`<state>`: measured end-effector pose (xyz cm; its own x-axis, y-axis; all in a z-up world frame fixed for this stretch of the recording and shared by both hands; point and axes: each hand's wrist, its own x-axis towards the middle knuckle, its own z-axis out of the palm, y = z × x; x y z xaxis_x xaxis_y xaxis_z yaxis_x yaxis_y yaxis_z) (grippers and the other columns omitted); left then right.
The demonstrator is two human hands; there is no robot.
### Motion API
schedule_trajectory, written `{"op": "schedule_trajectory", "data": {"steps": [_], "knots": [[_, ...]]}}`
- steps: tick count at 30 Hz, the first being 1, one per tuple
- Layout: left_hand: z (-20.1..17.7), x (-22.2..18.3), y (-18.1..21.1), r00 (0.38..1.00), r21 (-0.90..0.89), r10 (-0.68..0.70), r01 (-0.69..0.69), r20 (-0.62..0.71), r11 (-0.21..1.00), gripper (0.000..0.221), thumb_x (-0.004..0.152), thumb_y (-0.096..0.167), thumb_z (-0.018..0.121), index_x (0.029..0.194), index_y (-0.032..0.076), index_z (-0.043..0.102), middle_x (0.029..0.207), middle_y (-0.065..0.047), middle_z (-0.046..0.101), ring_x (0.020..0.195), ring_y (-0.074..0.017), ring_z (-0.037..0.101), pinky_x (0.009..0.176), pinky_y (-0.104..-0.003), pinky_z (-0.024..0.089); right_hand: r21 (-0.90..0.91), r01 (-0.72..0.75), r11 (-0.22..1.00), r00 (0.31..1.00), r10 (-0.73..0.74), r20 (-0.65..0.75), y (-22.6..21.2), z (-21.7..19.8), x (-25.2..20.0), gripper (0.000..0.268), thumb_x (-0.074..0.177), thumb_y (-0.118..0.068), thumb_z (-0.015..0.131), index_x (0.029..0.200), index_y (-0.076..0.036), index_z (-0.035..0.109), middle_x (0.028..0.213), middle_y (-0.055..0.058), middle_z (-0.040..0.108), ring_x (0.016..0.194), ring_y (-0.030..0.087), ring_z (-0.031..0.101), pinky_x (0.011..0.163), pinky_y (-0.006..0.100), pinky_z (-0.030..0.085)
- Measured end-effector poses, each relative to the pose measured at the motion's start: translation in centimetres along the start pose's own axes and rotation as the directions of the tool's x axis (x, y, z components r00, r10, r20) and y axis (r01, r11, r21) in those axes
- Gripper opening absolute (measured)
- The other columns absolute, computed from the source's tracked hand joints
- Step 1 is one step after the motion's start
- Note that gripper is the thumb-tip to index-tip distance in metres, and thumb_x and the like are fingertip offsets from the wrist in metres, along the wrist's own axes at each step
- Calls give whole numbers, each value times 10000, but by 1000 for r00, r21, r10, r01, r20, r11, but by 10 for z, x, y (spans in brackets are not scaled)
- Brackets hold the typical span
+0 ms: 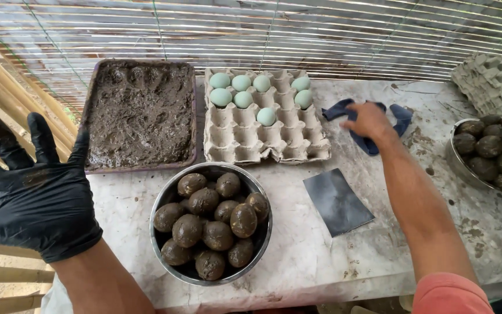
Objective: Coating eggs in a mud and salt mixture and cleaning them with an abrasive pad, likely for salted egg preparation.
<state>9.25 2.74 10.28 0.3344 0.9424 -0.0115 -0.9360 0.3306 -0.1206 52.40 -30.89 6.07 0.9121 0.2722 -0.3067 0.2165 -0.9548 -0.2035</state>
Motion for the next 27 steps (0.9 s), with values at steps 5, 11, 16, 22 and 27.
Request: {"op": "schedule_trajectory", "data": {"steps": [5, 11, 16, 22, 27], "knots": [[-5, 0, -2, 993, 4, -66, 66, 94, 998, 1293, 427, 356, 575, 1672, 293, 231, 1760, -32, 263, 1412, -629, 394, 983, -974, 321, -113, 326, 939, 879, -345, -328, 115, 80, 120, 221, 1043, -278, 687, 1222, -175, 763, 1062, 199, 732, 986, 467, 717, 801, 538, 615], [-7, 2, 3, 972, 133, -133, 108, 193, 985, 1218, 529, 487, 529, 1685, 373, 161, 1764, 0, 245, 1432, -579, 404, 1038, -860, 395, -149, 232, 961, 850, -275, -450, 21, 42, 28, 391, 1051, -441, 659, 1218, -92, 714, 1124, 168, 661, 1040, 358, 602, 804, 522, 505], [-23, 8, 4, 973, 315, -153, 93, 171, 944, 1284, 557, 619, 535, 1765, 282, 257, 1658, -122, 479, 1337, -508, 574, 1125, -719, 482, -73, 672, 737, 609, -606, -512, -58, 48, 10, 168, 979, -198, 750, 1106, -88, 757, 1134, 117, 747, 1128, 316, 630, 1057, 544, 443], [-28, 12, -3, 962, 392, -199, 113, 188, 913, 1219, 597, 716, 502, 1699, 211, 371, 1596, -124, 551, 1351, -453, 607, 1079, -617, 550, 34, 691, 722, 720, -692, 61, -130, 52, -11, 688, 867, -303, 795, 1484, -127, 546, 1344, 117, 587, 1133, 272, 598, 1037, 425, 469], [-22, 11, -6, 986, 457, -148, 97, 76, 884, 1162, 559, 707, 568, 1596, 187, 513, 1529, -108, 623, 1260, -405, 661, 992, -557, 585, 70, 576, 815, 815, -579, 37, -142, 51, -12, 519, 782, -198, 917, 1165, -160, 568, 1085, 101, 718, 956, 236, 671, 814, 399, 528]]}}
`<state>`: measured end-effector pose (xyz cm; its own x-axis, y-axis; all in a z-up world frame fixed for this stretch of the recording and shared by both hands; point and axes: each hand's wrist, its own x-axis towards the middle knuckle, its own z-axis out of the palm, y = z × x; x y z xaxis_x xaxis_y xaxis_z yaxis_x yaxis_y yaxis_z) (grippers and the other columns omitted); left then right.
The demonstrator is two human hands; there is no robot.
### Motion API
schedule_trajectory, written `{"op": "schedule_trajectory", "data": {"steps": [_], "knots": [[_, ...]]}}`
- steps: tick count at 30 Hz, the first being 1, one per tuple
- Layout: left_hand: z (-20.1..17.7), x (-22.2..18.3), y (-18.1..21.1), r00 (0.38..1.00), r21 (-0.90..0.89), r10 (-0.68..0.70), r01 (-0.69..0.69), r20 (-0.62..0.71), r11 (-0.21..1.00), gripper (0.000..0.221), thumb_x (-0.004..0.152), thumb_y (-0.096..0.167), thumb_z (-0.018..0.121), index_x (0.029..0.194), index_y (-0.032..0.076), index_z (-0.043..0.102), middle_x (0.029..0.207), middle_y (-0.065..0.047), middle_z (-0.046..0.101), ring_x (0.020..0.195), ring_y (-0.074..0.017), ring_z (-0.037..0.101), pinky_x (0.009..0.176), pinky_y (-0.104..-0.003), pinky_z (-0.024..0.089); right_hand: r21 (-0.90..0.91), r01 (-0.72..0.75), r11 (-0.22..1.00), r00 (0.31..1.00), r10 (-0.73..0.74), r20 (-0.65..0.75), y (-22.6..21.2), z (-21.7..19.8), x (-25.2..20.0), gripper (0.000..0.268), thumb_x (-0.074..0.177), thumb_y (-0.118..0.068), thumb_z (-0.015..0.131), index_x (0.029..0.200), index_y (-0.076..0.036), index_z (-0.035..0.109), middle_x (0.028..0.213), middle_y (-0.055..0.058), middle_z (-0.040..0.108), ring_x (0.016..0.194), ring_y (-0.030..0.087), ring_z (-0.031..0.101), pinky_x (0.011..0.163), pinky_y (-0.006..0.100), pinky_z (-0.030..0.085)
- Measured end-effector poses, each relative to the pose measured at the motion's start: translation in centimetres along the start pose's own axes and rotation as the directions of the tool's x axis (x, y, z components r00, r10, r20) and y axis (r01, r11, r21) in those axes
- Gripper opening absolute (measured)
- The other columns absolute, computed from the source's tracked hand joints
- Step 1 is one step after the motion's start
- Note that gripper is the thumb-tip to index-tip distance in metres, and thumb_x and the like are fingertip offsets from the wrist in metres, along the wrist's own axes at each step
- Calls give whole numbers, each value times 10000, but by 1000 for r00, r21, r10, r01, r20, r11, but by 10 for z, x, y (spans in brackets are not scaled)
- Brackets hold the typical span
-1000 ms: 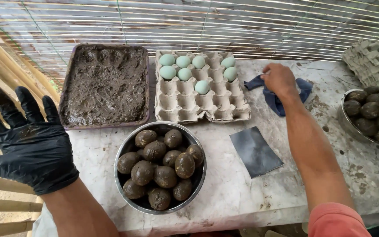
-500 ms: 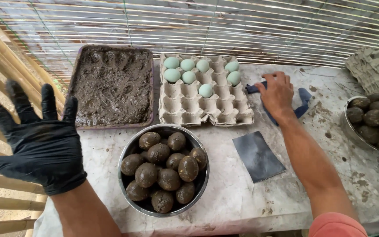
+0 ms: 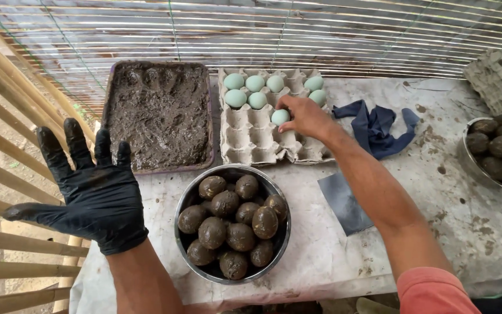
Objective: Coating eggs in a mud and salt mixture and cleaning them with an abrasive pad, likely for salted egg preparation.
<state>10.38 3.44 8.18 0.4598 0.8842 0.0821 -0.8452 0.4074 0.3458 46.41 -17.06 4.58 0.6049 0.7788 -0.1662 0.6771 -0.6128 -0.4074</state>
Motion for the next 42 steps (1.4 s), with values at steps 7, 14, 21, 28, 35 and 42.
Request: {"op": "schedule_trajectory", "data": {"steps": [7, 14, 21, 28, 35, 42], "knots": [[4, -1, -3, 999, -197, 0, 10, 50, 980, 979, 774, 648, 444, 1687, 313, 328, 1599, -153, 529, 1314, -530, 593, 1051, -701, 519, 353, -84, 932, 996, 75, 40, -14, -8, -16, 558, 934, -174, 617, 1475, -214, 484, 1620, 139, 389, 1397, 310, 479, 1184, 564, 350], [-21, 9, 9, 999, -67, 36, -36, -6, 997, 714, 940, 361, 588, 1623, 325, 383, 1654, -73, 520, 1358, -391, 625, 1073, -590, 577, 977, -119, 177, 891, 452, 27, 2, 2, -29, 195, 1035, -275, 509, 1128, -123, 589, 1012, 144, 653, 583, 122, 523, 417, 196, 330], [-69, 49, 7, 987, 53, 146, -143, -66, 988, 472, 770, 581, 723, 1094, 242, 771, 1357, 12, 713, 1264, -297, 697, 1053, -481, 571, 994, -100, 46, 886, 458, 68, 10, 4, -27, 389, 1018, -540, 536, 1067, -188, 695, 945, 71, 611, 595, 141, 499, 449, 206, 342], [-78, 51, 4, 991, 85, 94, -102, 92, 991, 390, 1024, 464, 626, 1368, 287, 677, 1521, 53, 593, 1436, -233, 608, 1210, -439, 561, 935, 53, 352, 961, 238, -144, 35, 43, -3, 423, 947, -34, 737, 1329, -135, 585, 954, 98, 637, 743, 181, 726, 626, 204, 644], [-14, 19, 19, 993, -109, -31, 18, -118, 994, 916, 708, 491, 673, 1562, 238, 459, 1576, -41, 563, 1371, -371, 607, 977, -573, 587, 881, -126, 457, 936, 349, -47, -9, 17, -16, 222, 1099, -313, 463, 1078, -137, 596, 814, 109, 616, 500, 98, 452, 391, 221, 303], [-15, 9, 18, 999, -75, -45, 44, -4, 996, 997, 673, 660, 529, 1575, 236, 500, 1559, -71, 595, 1212, -430, 677, 985, -619, 596, 999, -39, -8, 992, 122, 39, -9, 6, -37, 332, 1041, -97, 470, 1303, -133, 672, 1387, 191, 540, 883, 268, 608, 681, 280, 532]]}}
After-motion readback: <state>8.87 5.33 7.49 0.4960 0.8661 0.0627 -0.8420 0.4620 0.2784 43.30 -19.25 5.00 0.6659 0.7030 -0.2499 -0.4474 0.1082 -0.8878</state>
